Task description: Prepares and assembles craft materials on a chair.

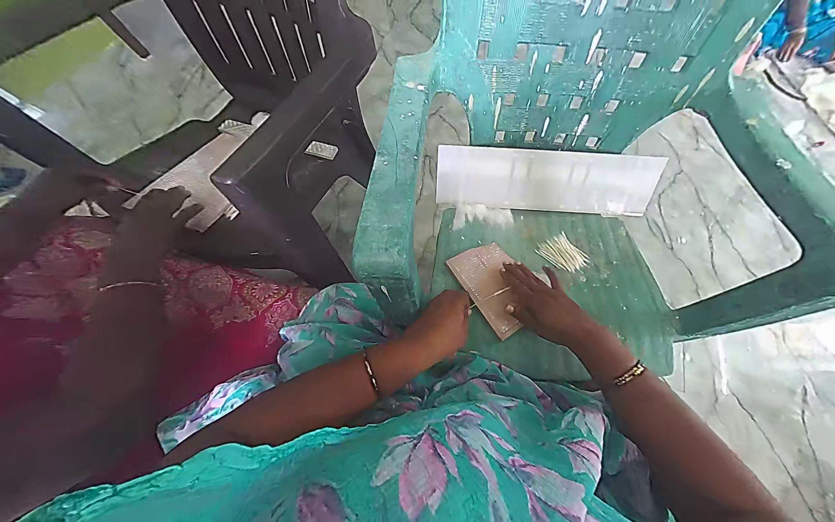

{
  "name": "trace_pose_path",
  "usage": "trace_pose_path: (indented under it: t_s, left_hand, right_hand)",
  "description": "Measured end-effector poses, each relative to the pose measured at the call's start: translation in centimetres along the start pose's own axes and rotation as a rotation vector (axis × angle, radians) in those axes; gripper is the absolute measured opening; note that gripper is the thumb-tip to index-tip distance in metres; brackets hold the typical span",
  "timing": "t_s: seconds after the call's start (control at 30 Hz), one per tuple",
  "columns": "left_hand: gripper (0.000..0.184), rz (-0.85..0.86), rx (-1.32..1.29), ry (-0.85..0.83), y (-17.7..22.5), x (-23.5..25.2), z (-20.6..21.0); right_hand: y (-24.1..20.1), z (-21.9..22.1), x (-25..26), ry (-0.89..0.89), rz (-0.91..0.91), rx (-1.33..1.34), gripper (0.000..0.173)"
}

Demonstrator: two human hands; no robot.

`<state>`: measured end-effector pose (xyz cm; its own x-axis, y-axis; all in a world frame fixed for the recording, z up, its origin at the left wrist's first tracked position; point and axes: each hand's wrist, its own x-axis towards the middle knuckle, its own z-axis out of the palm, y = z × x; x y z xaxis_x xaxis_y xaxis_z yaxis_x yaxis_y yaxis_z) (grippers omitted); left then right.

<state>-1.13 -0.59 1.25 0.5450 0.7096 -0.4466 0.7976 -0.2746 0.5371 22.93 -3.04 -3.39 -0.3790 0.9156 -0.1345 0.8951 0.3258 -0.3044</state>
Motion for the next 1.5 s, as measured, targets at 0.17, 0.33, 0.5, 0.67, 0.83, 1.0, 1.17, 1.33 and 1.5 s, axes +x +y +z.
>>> trace_pose_path:
  t_s: [0.17,0.33,0.5,0.67,0.83,1.0,1.17,1.33,1.5]
  left_hand:
    - [0.035,-0.016,0.034,-0.046,0.0,-0.2,0.2]
    - [0.035,0.037,-0.008,-0.162,0.5,-0.6,0.5]
    - [0.036,0.059,-0.011,-0.18,0.9,-0.7,0.7]
    - [0.034,0.006,-0.052,-0.061,0.4,-0.7,0.3]
    - [0.034,-0.029,-0.007,-0.038,0.2,-0.4,0.1]
    - [0.035,-0.044,0.007,-0.053,-0.1,0.0,0.3]
    - [0.034,-0.024,-0.021,-0.134,0.4,-0.3,0.3]
    - [0.034,0.014,-0.032,-0.151,0.5,-0.5,0.7]
    - [0.033,0.01,-0.043,-0.048,0.2,-0.5,0.4]
  right_hand:
    - [-1.3,0.6,-0.7,-0.139,0.048,0.038,0.071]
    - [-1.7,0.2,-6.1,-0.214,0.037,0.015,0.075]
    - [-0.6,-1.4,-8.6,-0.174,0.006,0.023,0.068]
    - [0.5,-1.6,-5.4,0.033,0.086,-0.002,0.065]
    - [-0.5,0.1,-0.4,0.022,0.007,0.043,0.062]
    - [-1.7,0.7,-0.4,-0.142,0.064,0.062,0.072]
    - [-2.5,0.3,-4.9,-0.236,0.072,0.015,0.079]
    - [-2.5,-1.8,-8.1,-0.316,0.06,0.045,0.075]
    - [-0.8,-3.6,-6.0,-0.218,0.122,0.077,0.081]
